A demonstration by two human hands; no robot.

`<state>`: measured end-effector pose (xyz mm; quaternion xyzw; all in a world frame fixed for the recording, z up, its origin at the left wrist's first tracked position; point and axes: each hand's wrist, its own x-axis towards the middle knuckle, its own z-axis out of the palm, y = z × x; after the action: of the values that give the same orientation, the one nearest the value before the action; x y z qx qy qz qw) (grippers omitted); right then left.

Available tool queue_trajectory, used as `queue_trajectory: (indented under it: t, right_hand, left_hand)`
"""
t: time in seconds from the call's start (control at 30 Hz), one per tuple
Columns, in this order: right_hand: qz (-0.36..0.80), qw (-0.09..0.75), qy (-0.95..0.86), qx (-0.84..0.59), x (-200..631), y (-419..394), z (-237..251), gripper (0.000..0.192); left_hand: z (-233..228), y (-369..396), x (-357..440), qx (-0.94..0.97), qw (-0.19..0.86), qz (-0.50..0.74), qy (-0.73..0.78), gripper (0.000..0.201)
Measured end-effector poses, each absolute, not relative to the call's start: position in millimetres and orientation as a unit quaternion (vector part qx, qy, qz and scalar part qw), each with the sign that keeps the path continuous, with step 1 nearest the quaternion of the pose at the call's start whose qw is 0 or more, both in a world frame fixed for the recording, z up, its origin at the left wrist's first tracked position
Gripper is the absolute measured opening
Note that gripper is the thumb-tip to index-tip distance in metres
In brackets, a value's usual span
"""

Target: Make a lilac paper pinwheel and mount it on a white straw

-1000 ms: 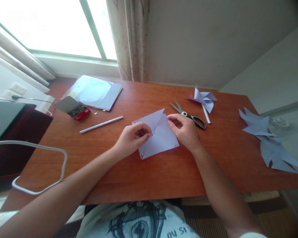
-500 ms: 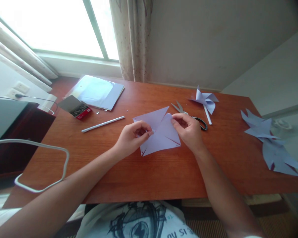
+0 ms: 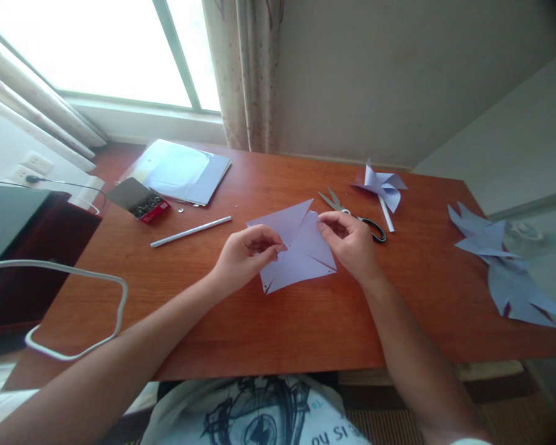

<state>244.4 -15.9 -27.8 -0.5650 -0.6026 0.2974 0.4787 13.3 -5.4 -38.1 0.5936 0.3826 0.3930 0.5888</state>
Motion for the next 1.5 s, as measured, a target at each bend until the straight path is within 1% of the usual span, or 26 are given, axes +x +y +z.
queue_trajectory:
  t: [0.3,0.5,0.7,0.77,0.83,0.9,1.0,1.1,1.17,1.33,1.5]
  right_hand:
    - [0.295,0.465,-0.610,-0.569,245,-16,-29,0.010]
    - [0.292,0.455,-0.618,-0.571,244,-17,-27,0.010]
    - [0.289,0.452,-0.623,-0.569,245,-16,-29,0.010]
    - [0.288,0.449,-0.625,-0.570,245,-16,-30,0.010]
    - [0.286,0.446,-0.627,-0.572,245,-16,-30,0.011]
    - [0.284,0.442,-0.628,-0.574,245,-16,-29,0.011]
    - [0.279,0.435,-0.631,-0.578,245,-16,-28,0.011]
    - [0.277,0.430,-0.636,-0.578,244,-16,-28,0.011]
    - [0.279,0.429,-0.638,-0.575,244,-16,-28,0.011]
    - [0.285,0.427,-0.638,-0.574,244,-16,-29,0.011]
    - [0.277,0.422,-0.640,-0.580,245,-16,-30,0.012]
  left_hand:
    - [-39,-3,12,0.620,0.542,0.390,0.412,0.014]
    - [-39,-2,12,0.608,0.539,0.398,0.425,0.015]
    - [-41,-1,12,0.626,0.536,0.368,0.431,0.012]
    - [-41,0,12,0.645,0.520,0.359,0.430,0.010]
    - [-38,0,10,0.681,0.481,0.348,0.428,0.007]
    - [-33,1,7,0.740,0.424,0.318,0.414,0.008]
    - [-20,1,0,0.842,0.342,0.218,0.355,0.014]
    - [-9,-2,-7,0.900,0.310,0.099,0.291,0.014]
    - [-7,-4,-8,0.915,0.299,0.055,0.267,0.016]
    - [-12,-9,-5,0.930,0.291,0.009,0.226,0.016]
    - [-14,-10,-4,0.936,0.282,-0.004,0.213,0.016]
